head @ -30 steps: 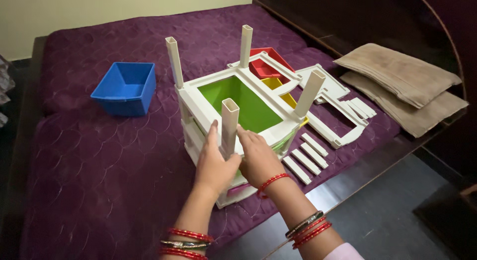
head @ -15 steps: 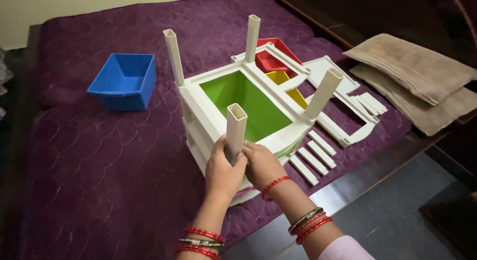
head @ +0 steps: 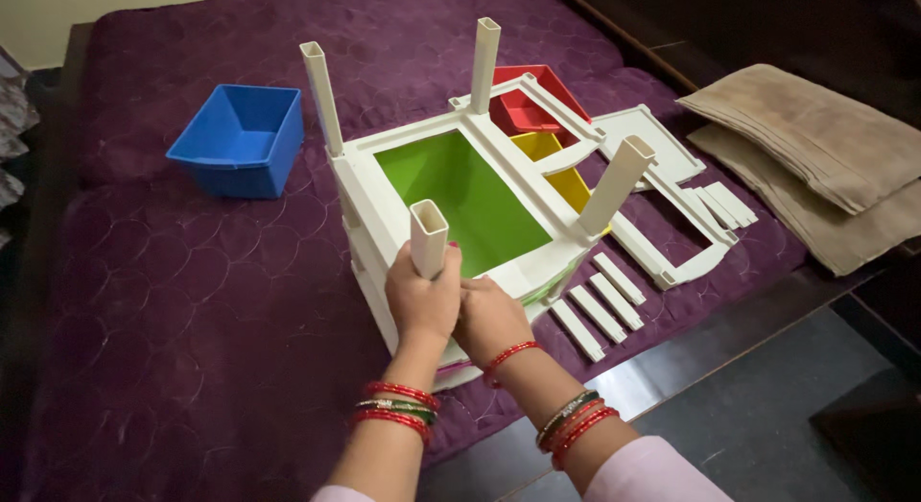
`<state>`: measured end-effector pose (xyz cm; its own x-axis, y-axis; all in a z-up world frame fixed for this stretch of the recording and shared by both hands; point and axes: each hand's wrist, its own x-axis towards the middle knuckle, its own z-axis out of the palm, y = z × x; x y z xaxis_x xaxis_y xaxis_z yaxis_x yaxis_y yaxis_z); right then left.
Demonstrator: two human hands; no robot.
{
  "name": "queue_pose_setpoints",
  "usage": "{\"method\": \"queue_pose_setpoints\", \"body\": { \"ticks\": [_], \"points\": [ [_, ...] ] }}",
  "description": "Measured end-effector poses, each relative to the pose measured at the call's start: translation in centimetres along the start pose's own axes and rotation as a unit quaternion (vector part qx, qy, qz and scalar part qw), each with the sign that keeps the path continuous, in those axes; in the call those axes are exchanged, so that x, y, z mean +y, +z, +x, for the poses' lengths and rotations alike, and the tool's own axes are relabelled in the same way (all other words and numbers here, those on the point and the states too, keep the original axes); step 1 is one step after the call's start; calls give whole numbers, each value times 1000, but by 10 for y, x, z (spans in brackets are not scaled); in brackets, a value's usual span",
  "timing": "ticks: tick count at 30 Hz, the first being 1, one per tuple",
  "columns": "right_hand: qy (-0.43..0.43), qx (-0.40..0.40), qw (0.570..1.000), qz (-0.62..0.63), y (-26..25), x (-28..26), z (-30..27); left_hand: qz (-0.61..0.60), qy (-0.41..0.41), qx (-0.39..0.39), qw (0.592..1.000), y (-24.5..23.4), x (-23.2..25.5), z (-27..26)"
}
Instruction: The person assembles modular plastic storage units by inserting white plastic legs into frames and attaching colored bins. They repeatedly insert legs into frames, then place bins into the frames, and remove bins to continue assembling additional units.
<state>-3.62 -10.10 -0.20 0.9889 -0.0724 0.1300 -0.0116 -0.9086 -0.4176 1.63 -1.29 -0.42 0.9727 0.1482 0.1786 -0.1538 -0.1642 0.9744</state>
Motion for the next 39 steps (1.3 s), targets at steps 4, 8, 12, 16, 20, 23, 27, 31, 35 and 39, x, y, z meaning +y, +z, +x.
{"method": "queue_pose_setpoints", "body": {
  "ticks": [4,8,12,16,20,23,27,31,35,39],
  "points": [
    [-13,7,1000,2,2,0,0,15,48,63,997,5,-4,2],
    [3,5,1000,1,3,0,-2,60,73,88,992,7,-8,1],
    [-12,8,1000,6,-1,-2,-1,75,102,93,988,6,-8,4],
    [-47,19,999,5,-2,-1,-1,41,129,81,987,4,-9,5],
    [-73,39,997,4,-3,0,0,33,127,57,990,-1,-7,7],
    [-96,41,994,21,-3,2,1,31,138,36,989,-5,-8,6],
    [-93,42,995,7,-4,5,1,25,146,32,989,-4,-6,8],
    [-103,38,994,1,-1,4,3,40,125,32,991,-6,-3,11],
    [-123,61,991,6,-2,8,4,52,130,49,989,-2,1,8],
    [-114,58,992,-4,-1,9,0,51,143,52,987,0,-7,1]
  ]
}}
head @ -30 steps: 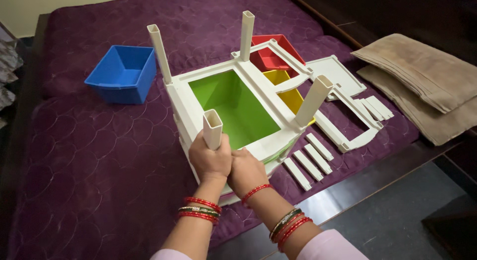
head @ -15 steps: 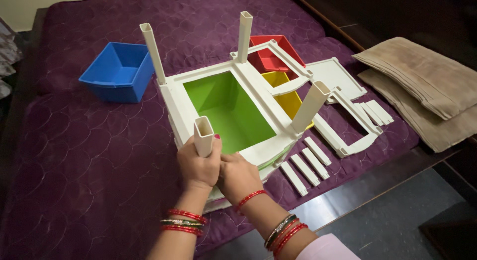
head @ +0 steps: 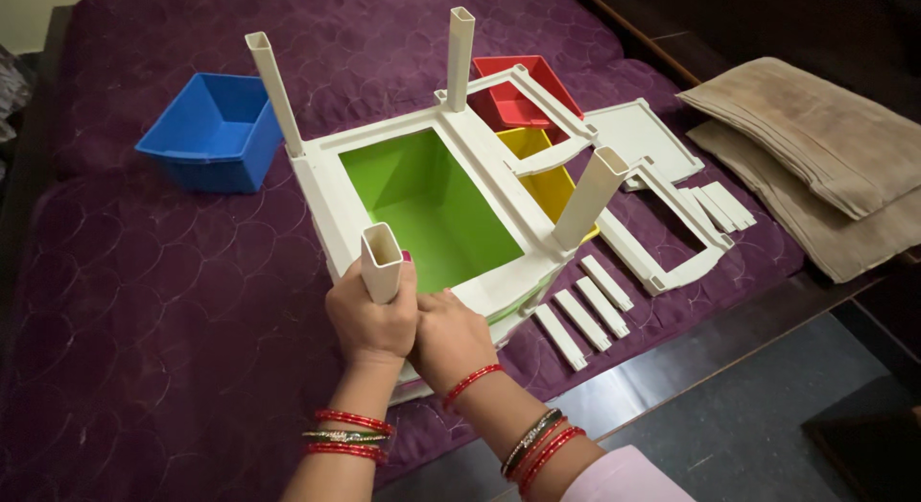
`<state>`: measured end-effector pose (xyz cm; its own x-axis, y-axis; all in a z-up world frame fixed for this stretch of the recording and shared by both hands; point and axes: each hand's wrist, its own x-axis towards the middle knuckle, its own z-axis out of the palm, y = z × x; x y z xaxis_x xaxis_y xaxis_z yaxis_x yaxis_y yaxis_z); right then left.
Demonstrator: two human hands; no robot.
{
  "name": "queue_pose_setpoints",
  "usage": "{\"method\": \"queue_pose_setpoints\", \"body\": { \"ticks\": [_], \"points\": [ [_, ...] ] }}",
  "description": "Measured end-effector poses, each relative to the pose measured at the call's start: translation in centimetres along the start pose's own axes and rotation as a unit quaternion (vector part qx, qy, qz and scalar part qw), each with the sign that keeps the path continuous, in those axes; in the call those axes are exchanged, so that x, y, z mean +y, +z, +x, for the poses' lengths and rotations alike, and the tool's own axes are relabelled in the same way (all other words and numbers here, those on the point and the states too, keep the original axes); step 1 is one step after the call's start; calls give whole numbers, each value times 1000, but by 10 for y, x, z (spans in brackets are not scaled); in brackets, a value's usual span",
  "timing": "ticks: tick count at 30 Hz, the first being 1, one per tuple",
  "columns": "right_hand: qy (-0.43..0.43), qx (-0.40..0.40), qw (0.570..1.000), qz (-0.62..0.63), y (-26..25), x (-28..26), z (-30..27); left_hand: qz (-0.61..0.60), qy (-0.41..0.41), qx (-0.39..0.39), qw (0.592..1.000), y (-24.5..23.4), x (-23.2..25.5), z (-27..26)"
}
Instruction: The person assembles modular plastic storage units by inserting white plastic legs into frames and attaching colored bins. They repeatedly insert legs into frames, then place bins into the frames, and remove bins to continue assembling additional units.
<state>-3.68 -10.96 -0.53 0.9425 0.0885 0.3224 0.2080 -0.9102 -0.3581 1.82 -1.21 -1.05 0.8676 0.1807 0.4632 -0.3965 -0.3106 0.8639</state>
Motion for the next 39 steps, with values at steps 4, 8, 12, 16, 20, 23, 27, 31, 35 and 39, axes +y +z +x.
{"method": "queue_pose_setpoints", "body": {
  "ticks": [4,8,12,16,20,23,27,31,35,39],
  "points": [
    [-6,0,1000,23,-2,0,-3,-25,49,-12,998,-6,7,-2],
    [-55,31,997,34,4,3,-2,-128,34,-17,991,-15,45,16],
    [-27,-55,996,-65,15,7,1,-57,138,-15,989,0,87,64],
    [20,-68,997,35,0,7,29,-27,158,10,987,-4,115,101],
    [127,-159,970,136,-16,13,40,-171,-139,-73,973,-20,96,72],
    [99,-29,951,292,-26,12,50,-284,-246,-79,923,-28,79,64],
    [235,-55,730,640,-45,-9,46,-334,-258,-71,904,-56,60,59],
    [258,-140,725,623,-56,-38,45,-363,-290,-93,881,-87,48,50],
    [137,-234,783,560,-42,-69,39,-320,-326,-87,885,-121,37,36],
    [153,-276,724,613,-14,-101,29,-223,-341,-75,910,-165,25,21]
  ]
}}
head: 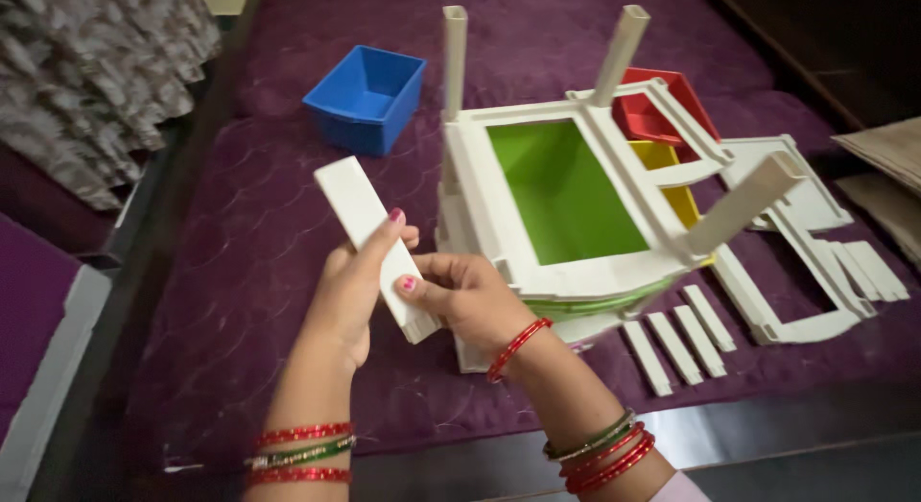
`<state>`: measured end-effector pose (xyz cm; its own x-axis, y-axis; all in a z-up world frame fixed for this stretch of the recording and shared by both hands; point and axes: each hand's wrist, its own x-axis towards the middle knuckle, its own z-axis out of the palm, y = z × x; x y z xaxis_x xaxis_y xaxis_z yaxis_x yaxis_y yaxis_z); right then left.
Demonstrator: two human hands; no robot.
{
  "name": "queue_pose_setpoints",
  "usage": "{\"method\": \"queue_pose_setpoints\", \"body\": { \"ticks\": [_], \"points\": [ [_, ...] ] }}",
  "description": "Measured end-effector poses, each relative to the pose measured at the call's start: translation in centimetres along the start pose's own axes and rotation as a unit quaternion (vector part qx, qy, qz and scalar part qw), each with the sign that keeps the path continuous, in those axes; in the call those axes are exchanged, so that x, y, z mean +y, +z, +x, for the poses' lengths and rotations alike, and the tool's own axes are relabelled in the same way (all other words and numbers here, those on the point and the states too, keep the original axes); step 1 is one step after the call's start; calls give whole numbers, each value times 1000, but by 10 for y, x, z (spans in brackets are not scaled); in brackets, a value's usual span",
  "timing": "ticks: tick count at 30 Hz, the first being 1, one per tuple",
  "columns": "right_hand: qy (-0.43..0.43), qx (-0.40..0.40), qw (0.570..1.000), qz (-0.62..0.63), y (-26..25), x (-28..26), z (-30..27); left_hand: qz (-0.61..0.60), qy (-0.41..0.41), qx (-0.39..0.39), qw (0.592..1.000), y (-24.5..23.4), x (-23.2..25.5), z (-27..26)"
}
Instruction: The person assembles modular plastic storage units by inserting white plastic legs into frames and attaching colored bins. They repeatedly insert legs into frames, then place bins into the frames, and remove bins to continue assembling additional units.
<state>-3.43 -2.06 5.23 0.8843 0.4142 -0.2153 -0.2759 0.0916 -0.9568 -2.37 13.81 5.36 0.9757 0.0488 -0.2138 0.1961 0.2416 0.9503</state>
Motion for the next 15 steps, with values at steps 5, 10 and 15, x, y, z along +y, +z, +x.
{"method": "queue_pose_setpoints", "body": {
  "ticks": [5,10,15],
  "points": [
    [37,86,995,-25,46,37,31,17,-63,25,998,-57,-13,-17],
    [63,142,986,-57,89,93,68,102,-119,56,986,-119,-40,-12],
    [102,184,975,-69,108,152,91,51,-121,43,990,-157,-92,5]
  ]
}}
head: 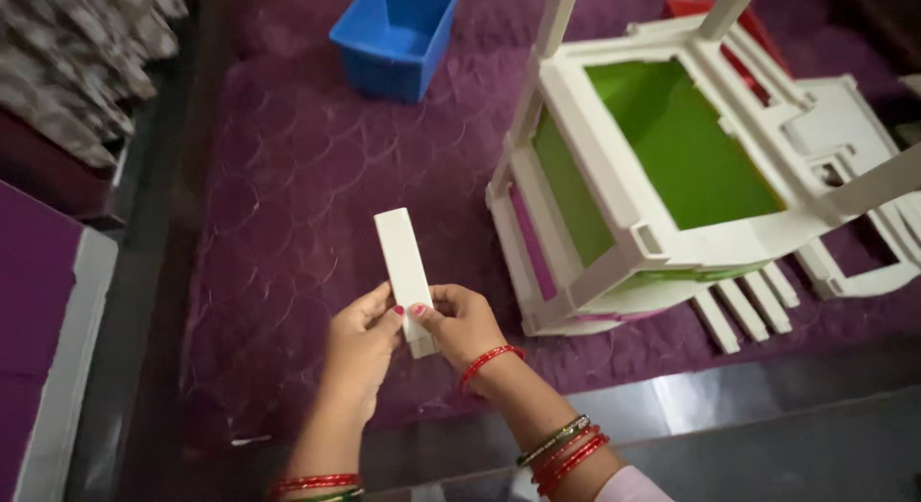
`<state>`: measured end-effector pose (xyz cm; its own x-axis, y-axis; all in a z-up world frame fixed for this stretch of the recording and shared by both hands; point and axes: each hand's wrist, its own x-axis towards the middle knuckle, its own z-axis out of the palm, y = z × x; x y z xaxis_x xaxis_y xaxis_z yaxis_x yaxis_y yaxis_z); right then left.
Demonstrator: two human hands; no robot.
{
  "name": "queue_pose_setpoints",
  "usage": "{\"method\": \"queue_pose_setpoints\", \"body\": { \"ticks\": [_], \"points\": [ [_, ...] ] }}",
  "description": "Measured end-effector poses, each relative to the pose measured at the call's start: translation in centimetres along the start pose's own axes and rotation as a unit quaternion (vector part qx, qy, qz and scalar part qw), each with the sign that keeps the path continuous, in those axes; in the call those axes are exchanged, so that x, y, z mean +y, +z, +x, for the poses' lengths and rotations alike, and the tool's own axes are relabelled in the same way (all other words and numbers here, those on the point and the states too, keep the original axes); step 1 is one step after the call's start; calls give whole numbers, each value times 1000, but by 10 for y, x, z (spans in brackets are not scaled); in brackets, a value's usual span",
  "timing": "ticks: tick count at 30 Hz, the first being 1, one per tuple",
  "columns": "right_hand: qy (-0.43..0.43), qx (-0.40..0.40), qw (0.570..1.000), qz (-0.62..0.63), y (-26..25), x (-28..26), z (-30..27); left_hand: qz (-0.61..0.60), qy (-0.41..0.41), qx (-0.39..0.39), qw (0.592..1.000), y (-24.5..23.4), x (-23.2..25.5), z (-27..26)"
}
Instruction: The person assembles modular plastic storage units by inserting white plastic legs into frames and attaching colored bins. They repeatedly insert legs into frames, then place bins into the frames, and remove bins to continue assembling additional units.
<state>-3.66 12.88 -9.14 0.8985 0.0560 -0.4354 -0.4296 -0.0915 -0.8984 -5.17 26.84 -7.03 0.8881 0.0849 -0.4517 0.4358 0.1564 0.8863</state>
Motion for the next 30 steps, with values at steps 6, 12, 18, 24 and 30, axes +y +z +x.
{"method": "queue_pose_setpoints", "body": {
  "ticks": [6,12,18,24,30],
  "points": [
    [43,101,993,-53,6,52,33,60,-32,27,997,1,-58,38],
    [54,127,987,-84,-2,126,81,222,-24,67,972,16,-122,77],
    [85,101,983,-131,-16,204,120,340,-43,91,935,27,-193,118],
    [86,103,973,-186,-21,248,138,331,-57,85,938,35,-240,137],
    [119,74,970,-200,-28,254,140,325,-56,95,939,37,-254,146]
  ]
}}
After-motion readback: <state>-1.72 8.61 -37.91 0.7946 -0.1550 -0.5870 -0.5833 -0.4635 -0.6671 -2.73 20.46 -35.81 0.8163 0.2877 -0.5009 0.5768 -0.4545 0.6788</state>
